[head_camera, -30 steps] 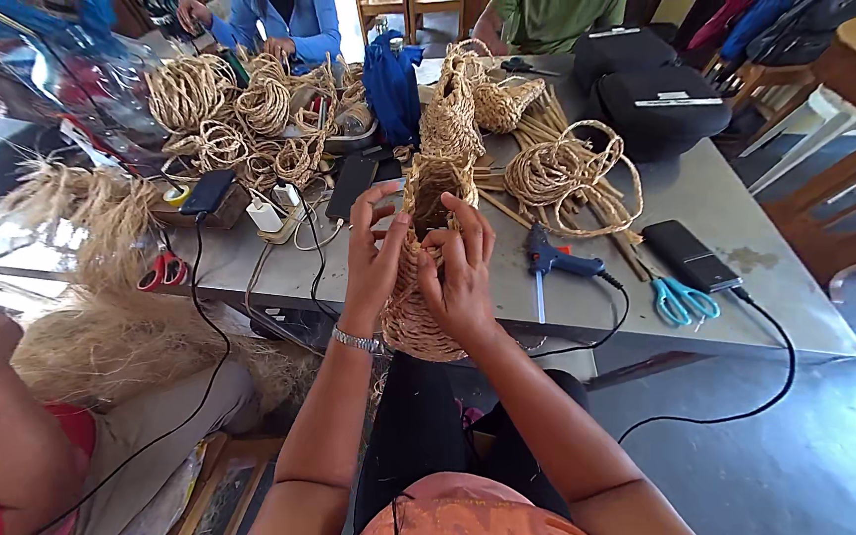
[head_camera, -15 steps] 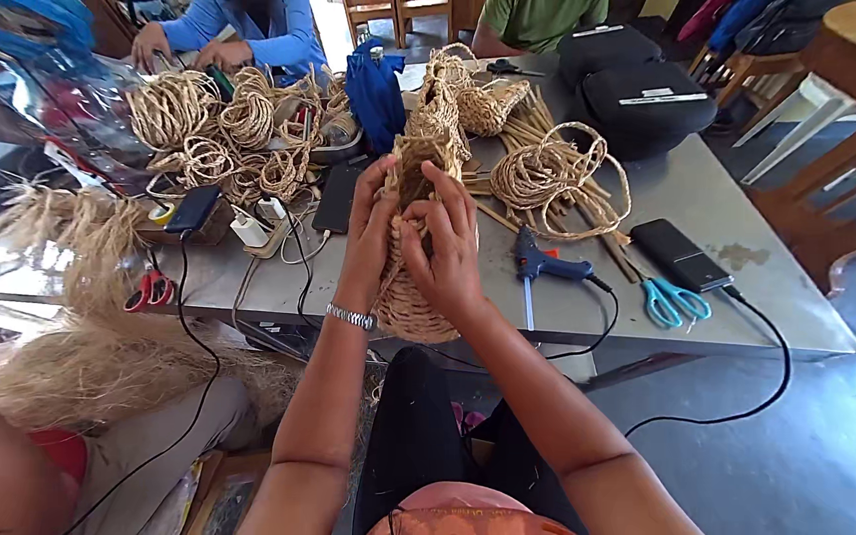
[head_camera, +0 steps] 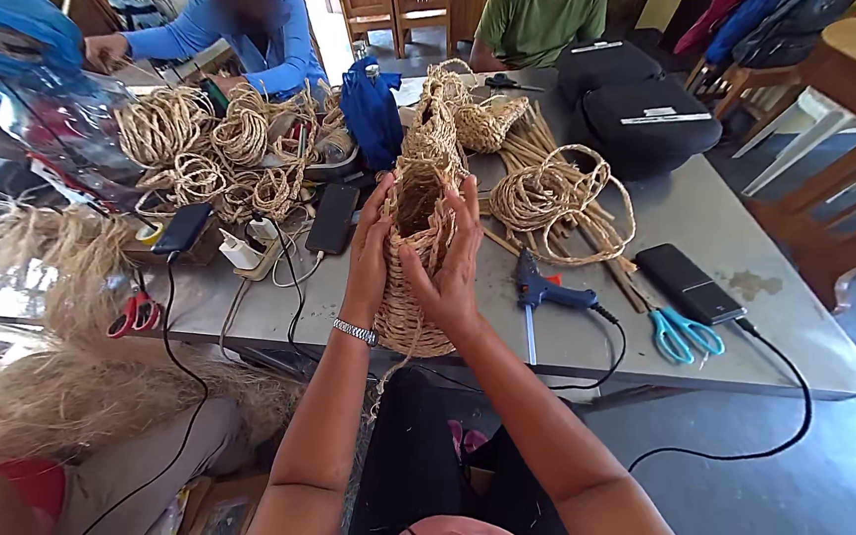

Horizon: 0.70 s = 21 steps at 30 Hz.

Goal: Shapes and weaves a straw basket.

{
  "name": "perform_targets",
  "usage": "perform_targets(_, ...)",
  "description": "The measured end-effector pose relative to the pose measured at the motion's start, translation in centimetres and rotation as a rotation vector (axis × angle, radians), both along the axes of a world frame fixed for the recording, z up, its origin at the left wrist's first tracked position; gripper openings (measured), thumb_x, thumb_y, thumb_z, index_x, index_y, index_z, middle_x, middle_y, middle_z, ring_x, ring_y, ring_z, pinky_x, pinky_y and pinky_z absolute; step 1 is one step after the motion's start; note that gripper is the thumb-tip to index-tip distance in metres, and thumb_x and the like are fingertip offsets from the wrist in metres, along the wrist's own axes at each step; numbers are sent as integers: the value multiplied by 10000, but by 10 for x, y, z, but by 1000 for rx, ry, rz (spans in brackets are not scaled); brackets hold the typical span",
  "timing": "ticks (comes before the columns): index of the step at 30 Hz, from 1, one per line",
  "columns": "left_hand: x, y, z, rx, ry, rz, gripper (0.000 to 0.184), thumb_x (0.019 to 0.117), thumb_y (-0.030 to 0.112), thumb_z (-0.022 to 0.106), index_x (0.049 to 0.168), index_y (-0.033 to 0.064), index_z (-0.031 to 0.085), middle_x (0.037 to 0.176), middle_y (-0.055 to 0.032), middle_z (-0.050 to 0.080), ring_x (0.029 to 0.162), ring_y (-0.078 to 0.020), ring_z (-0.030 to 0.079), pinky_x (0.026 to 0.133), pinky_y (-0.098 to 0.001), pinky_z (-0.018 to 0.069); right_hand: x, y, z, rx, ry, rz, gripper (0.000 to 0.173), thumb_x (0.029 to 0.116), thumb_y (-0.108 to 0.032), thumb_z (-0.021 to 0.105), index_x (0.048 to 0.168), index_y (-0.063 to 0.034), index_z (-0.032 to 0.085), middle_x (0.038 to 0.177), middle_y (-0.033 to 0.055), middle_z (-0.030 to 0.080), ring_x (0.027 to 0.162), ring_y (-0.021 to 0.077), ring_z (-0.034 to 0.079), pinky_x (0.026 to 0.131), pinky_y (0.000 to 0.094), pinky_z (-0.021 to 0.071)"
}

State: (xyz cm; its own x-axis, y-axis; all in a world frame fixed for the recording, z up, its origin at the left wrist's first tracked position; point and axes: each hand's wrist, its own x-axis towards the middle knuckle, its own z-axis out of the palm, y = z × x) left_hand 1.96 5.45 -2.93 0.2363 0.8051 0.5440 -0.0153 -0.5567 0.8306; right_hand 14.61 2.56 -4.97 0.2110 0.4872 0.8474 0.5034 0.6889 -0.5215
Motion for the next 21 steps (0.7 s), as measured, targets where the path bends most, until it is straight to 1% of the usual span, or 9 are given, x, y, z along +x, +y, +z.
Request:
perform_targets(1, -1, -2, -1, 2, 2, 34, 504, 1086, 169, 260, 1572, 169, 395, 1617, 5, 398, 1406, -158, 468, 1133, -386, 425, 1, -1, -1, -13, 30, 14, 724, 958, -386, 638, 1494, 27, 382, 1652, 261, 238, 1523, 353, 298, 1217, 503, 326)
perform_targets(3, -1, -3, -4, -17, -7, 88, 441, 1082, 172, 297, 1499, 179, 441, 1484, -3, 512, 1249, -127, 570, 1009, -342, 504, 3, -3, -1, -49, 69, 51, 580, 1011, -420, 524, 1388, 20, 506, 1621, 232, 327, 1503, 339, 336, 1213, 500, 326)
perform_targets(6, -1, -3, -7, 34, -2, 104, 404, 1070, 162, 304, 1438, 149, 470, 1416, -10, 543, 1192, -104, 586, 969, -304, 513, 11, -8, 1, -102, 124, 114, 435, 1066, -226, 317, 1213, 10, 651, 1596, 174, 404, 1475, 297, 387, 1197, 452, 344)
perform_targets(8, 0, -3, -7, 63, 5, 124, 361, 1073, 159, 311, 1388, 138, 486, 1431, -7, 550, 1201, -96, 592, 967, -296, 517, 18, -7, 5, -113, 126, 109, 389, 1028, -108, 344, 1170, -15, 694, 1573, 157, 445, 1446, 287, 423, 1170, 449, 361)
perform_targets(11, 1, -4, -5, 46, -13, 149, 341, 1070, 145, 330, 1342, 128, 535, 1430, -11, 571, 1217, -109, 599, 980, -312, 517, 28, 5, 8, -40, 43, 53, 305, 1007, -78, 457, 1111, -45, 742, 1437, 187, 550, 1326, 295, 513, 1110, 422, 421)
perform_targets(13, 2, 2, -6, 21, -50, 152, 261, 1041, 120, 352, 1189, 101, 566, 1440, -49, 560, 1281, -153, 570, 1019, -359, 505, 32, 9, 7, 7, -36, 1, 269, 998, -68, 471, 1053, -51, 733, 1398, 197, 570, 1285, 309, 538, 1086, 426, 444)
perform_targets(15, 3, 4, -5, 22, -48, 155, 229, 1013, 93, 359, 1093, 93, 573, 1407, -62, 557, 1264, -159, 564, 1003, -361, 503, 31, 11, 5, 41, -62, -31, 259, 972, -46, 469, 1003, -38, 726, 1387, 205, 582, 1275, 328, 549, 1079, 436, 448)
perform_targets(17, 2, -1, -3, 45, -9, 169, 210, 994, 73, 349, 1061, 94, 547, 1381, -61, 556, 1208, -138, 575, 946, -332, 503, 31, 12, 5, 54, -58, -32, 249, 965, -39, 477, 967, -30, 726, 1378, 205, 594, 1279, 331, 551, 1087, 431, 444)
perform_targets(21, 4, 2, -3, 13, -29, 171, 217, 998, 85, 331, 1030, 103, 545, 1371, -52, 565, 1230, -135, 564, 973, -333, 496, 31, 13, 3, 63, -53, -24, 248, 954, -36, 484, 927, -34, 731, 1359, 201, 608, 1273, 333, 552, 1080, 435, 445)
